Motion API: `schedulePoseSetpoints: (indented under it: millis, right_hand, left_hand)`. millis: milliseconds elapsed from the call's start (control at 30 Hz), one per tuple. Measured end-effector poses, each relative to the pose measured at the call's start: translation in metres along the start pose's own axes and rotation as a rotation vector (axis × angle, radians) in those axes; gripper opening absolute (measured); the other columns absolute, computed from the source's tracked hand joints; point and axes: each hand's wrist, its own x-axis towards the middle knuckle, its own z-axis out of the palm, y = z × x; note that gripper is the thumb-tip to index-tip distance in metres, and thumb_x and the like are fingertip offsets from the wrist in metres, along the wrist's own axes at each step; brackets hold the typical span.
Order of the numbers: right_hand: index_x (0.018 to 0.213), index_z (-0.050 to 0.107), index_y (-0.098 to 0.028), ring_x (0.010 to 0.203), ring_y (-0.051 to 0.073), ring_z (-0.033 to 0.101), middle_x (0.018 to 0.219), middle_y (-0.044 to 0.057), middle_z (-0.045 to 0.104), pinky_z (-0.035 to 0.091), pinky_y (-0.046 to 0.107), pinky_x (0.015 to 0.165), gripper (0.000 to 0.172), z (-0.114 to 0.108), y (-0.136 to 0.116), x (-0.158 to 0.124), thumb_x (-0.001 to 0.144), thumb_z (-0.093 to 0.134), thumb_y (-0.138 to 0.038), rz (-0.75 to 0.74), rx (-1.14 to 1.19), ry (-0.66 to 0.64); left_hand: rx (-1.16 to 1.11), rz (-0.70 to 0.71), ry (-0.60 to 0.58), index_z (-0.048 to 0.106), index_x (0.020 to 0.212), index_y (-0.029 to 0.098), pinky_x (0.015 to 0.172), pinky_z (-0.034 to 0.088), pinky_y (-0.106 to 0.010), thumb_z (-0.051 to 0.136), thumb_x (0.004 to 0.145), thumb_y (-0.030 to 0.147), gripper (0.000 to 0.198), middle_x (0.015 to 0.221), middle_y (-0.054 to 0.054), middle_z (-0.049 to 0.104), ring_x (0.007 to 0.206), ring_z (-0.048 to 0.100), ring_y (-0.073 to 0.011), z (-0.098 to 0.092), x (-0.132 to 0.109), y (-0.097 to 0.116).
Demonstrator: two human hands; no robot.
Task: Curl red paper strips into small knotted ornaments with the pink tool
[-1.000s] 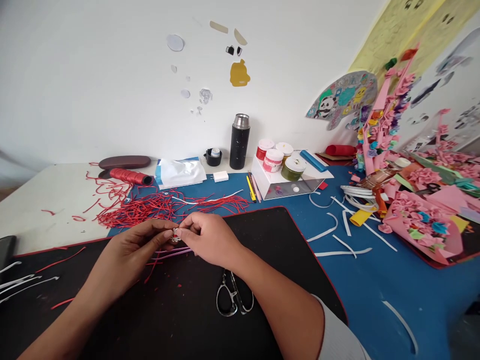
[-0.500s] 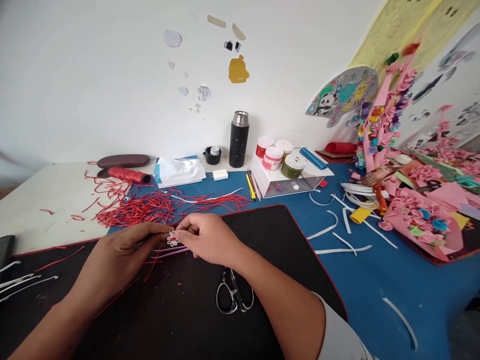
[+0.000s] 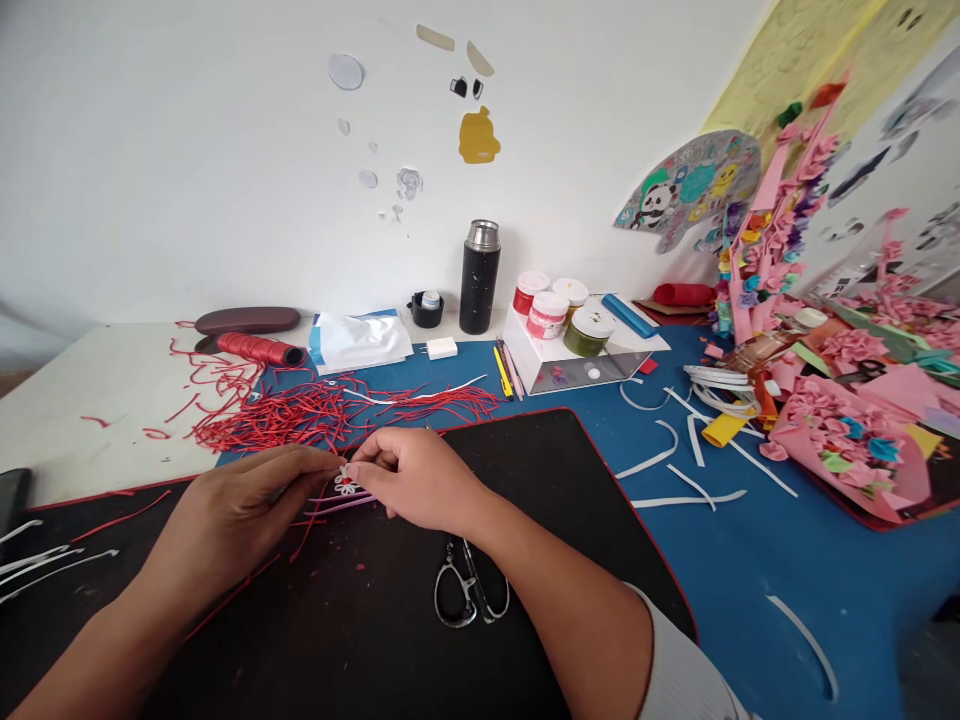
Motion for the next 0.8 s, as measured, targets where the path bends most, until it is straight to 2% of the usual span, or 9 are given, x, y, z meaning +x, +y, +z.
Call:
schedulePoseSetpoints:
  millis: [167, 367, 600, 700, 800]
  right_hand:
    - [0.093, 0.069, -0.019, 0.049, 0.010, 0.057, 0.060, -0.008, 0.058, 0.042, 0.023, 0.054, 0.011, 0.0000, -0.0014, -0.0001, 0.101, 0.068, -0.026, 0.005, 0.015, -0.002]
    - [0.093, 0.067, -0.020, 0.049, 0.009, 0.056, 0.059, -0.008, 0.058, 0.043, 0.023, 0.053, 0.011, 0.0002, 0.0000, 0.0001, 0.101, 0.068, -0.027, 0.006, 0.047, 0.002]
    - [0.092, 0.066, -0.020, 0.049, 0.010, 0.056, 0.058, -0.008, 0.058, 0.043, 0.023, 0.053, 0.013, 0.0012, 0.0018, 0.0014, 0.101, 0.069, -0.029, -0.010, 0.084, 0.001]
    - [0.093, 0.065, -0.020, 0.048, 0.010, 0.055, 0.057, -0.008, 0.059, 0.042, 0.023, 0.054, 0.013, 0.0020, 0.0037, 0.0022, 0.101, 0.069, -0.029, -0.018, 0.083, 0.010]
    - [0.093, 0.066, -0.020, 0.048, 0.010, 0.055, 0.057, -0.008, 0.059, 0.042, 0.023, 0.054, 0.013, 0.0017, 0.0048, 0.0022, 0.101, 0.068, -0.030, -0.026, 0.076, 0.013]
  left_hand:
    - [0.059, 0.045, 0.010, 0.084, 0.095, 0.032, 0.067, 0.051, -0.027, 0.065, 0.099, 0.032, 0.020, 0.085, -0.001, 0.086, 0.068, 0.077, -0.0220, 0.0008, -0.0006, -0.0010]
    - [0.131, 0.163, 0.013, 0.078, 0.099, 0.026, 0.066, 0.052, -0.025, 0.060, 0.105, 0.031, 0.020, 0.087, 0.000, 0.083, 0.067, 0.075, -0.0169, 0.0010, -0.0003, 0.0000]
    - [0.161, 0.233, 0.071, 0.077, 0.098, 0.024, 0.067, 0.054, -0.024, 0.061, 0.105, 0.029, 0.018, 0.087, -0.001, 0.083, 0.069, 0.077, -0.0166, 0.0019, 0.0004, 0.0017]
    - [0.140, 0.217, 0.082, 0.077, 0.098, 0.025, 0.066, 0.054, -0.022, 0.062, 0.104, 0.028, 0.017, 0.085, 0.000, 0.082, 0.068, 0.076, -0.0159, 0.0032, -0.0005, 0.0013]
    - [0.088, 0.145, 0.088, 0.078, 0.097, 0.027, 0.065, 0.054, -0.021, 0.065, 0.101, 0.029, 0.014, 0.083, 0.003, 0.082, 0.065, 0.074, -0.0148, 0.0048, -0.0008, 0.0018]
